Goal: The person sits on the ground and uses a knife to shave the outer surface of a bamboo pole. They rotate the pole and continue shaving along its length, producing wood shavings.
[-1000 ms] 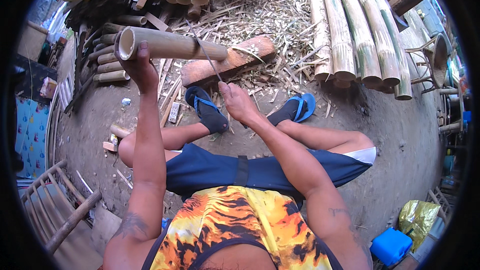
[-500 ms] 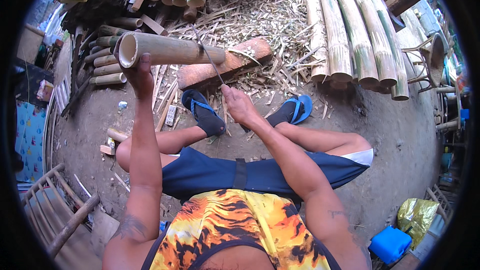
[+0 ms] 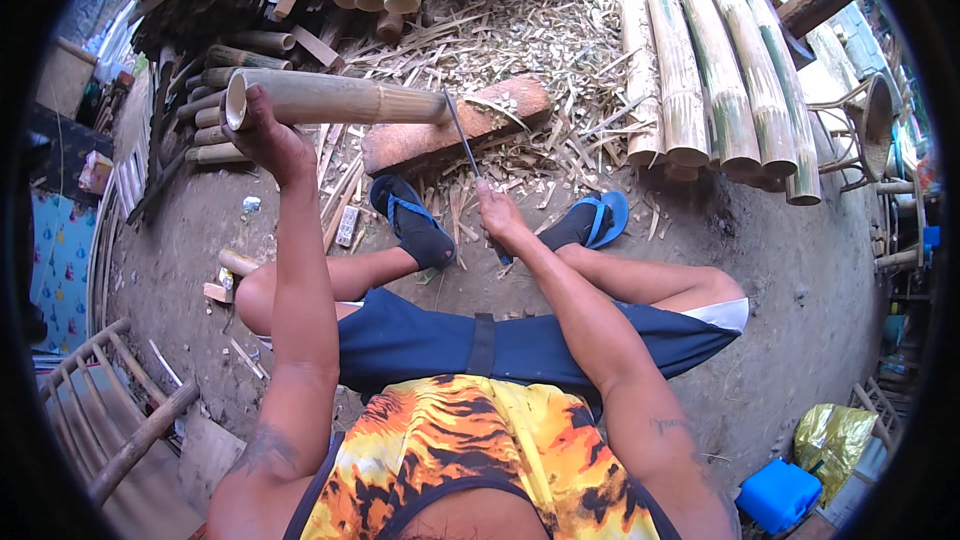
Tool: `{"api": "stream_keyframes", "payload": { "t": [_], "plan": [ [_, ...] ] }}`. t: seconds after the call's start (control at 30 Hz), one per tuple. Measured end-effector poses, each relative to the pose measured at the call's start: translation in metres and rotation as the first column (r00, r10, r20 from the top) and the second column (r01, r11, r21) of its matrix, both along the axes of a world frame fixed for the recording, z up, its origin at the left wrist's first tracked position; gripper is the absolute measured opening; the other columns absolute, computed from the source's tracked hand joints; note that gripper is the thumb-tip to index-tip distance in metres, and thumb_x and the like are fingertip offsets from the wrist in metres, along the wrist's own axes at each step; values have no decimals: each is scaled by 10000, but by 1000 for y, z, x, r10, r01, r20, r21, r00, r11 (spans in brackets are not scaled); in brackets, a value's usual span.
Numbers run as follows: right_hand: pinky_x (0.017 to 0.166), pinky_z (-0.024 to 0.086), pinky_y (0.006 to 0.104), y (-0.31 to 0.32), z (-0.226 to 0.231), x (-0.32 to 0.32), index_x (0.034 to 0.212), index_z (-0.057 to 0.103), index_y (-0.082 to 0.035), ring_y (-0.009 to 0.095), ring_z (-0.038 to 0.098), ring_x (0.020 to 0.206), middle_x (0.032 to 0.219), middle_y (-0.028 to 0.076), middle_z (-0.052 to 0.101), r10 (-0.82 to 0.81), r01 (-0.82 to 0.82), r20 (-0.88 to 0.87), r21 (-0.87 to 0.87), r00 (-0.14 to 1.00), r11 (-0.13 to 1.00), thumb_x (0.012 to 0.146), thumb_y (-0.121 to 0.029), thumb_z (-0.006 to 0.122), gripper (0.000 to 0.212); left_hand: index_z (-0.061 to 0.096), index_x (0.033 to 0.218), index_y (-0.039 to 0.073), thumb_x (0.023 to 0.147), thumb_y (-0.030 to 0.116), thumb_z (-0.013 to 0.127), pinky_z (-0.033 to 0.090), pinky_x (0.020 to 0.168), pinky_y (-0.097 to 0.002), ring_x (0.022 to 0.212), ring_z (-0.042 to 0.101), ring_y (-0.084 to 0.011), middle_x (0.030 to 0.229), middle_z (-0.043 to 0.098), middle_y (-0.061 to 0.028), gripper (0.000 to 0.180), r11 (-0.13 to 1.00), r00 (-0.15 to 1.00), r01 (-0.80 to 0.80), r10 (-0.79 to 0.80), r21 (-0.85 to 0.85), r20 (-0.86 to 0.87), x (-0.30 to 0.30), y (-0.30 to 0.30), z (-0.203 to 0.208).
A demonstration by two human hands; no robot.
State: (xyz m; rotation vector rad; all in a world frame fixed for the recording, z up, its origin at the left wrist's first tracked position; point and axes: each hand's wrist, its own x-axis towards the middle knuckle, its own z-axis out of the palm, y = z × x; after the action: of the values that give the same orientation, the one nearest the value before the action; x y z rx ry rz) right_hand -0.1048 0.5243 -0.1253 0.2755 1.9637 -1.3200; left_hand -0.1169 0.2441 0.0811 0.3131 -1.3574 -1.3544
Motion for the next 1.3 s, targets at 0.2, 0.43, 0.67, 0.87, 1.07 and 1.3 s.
{"api": "stream_keyframes", "payload": {
  "t": [0.2, 0.43, 0.67, 0.87, 1.07, 1.3],
  "plan": [
    [476, 398, 335, -32, 83, 2, 853, 515, -55, 151, 468, 495, 607, 22, 442, 212, -278, -519, -53, 828, 959, 1015, -630, 355, 618, 360, 1375, 8, 756, 484, 845, 436, 1011, -392, 1135, 527, -218, 1264, 492, -129, 919, 981, 990, 2, -30, -195, -138, -4, 15, 3],
    [417, 376, 335, -53, 101, 16, 837, 512, -62, 147, 437, 445, 574, 8, 415, 45, -268, -683, -224, 729, 937, 1015, -627, 366, 610, 430, 1324, -7, 790, 538, 793, 422, 1025, -393, 1164, 526, -228, 1281, 498, -128, 845, 931, 999, -18, -1, -365, -53, -8, 16, -4],
    [673, 445, 480, -23, 84, -16, 793, 545, 45, 352, 556, 639, 645, 188, 526, 213, -194, -211, 107, 954, 975, 1039, -573, 286, 714, 422, 1367, -21, 889, 513, 606, 436, 1028, -423, 1191, 533, -273, 1302, 498, -150, 740, 949, 990, 118, -135, -293, -38, 1, -9, -8],
    [657, 427, 527, -49, 100, 24, 861, 541, 17, 446, 570, 685, 723, 275, 560, 201, -407, -766, -85, 610, 909, 1035, -544, 362, 614, 451, 1332, -27, 907, 621, 546, 427, 998, -403, 1145, 541, -255, 1241, 525, -134, 781, 914, 997, 40, -64, -404, -46, -8, -10, -19],
    [556, 468, 438, -17, 29, -23, 802, 595, 24, 268, 599, 564, 649, 152, 585, 163, -145, -153, 120, 975, 982, 987, -680, 323, 777, 438, 1337, -7, 922, 566, 530, 426, 1006, -400, 1138, 532, -261, 1259, 492, -161, 714, 953, 980, 165, -188, -253, -67, 2, -26, -9],
    [578, 436, 397, -41, 72, -11, 781, 495, -9, 219, 502, 607, 641, 96, 490, 252, -221, -501, 123, 828, 968, 1040, -585, 331, 652, 315, 1404, -1, 928, 559, 589, 426, 983, -395, 1117, 510, -231, 1253, 464, -153, 784, 973, 995, -46, 24, -224, -100, -12, -7, 4]
  ]
}}
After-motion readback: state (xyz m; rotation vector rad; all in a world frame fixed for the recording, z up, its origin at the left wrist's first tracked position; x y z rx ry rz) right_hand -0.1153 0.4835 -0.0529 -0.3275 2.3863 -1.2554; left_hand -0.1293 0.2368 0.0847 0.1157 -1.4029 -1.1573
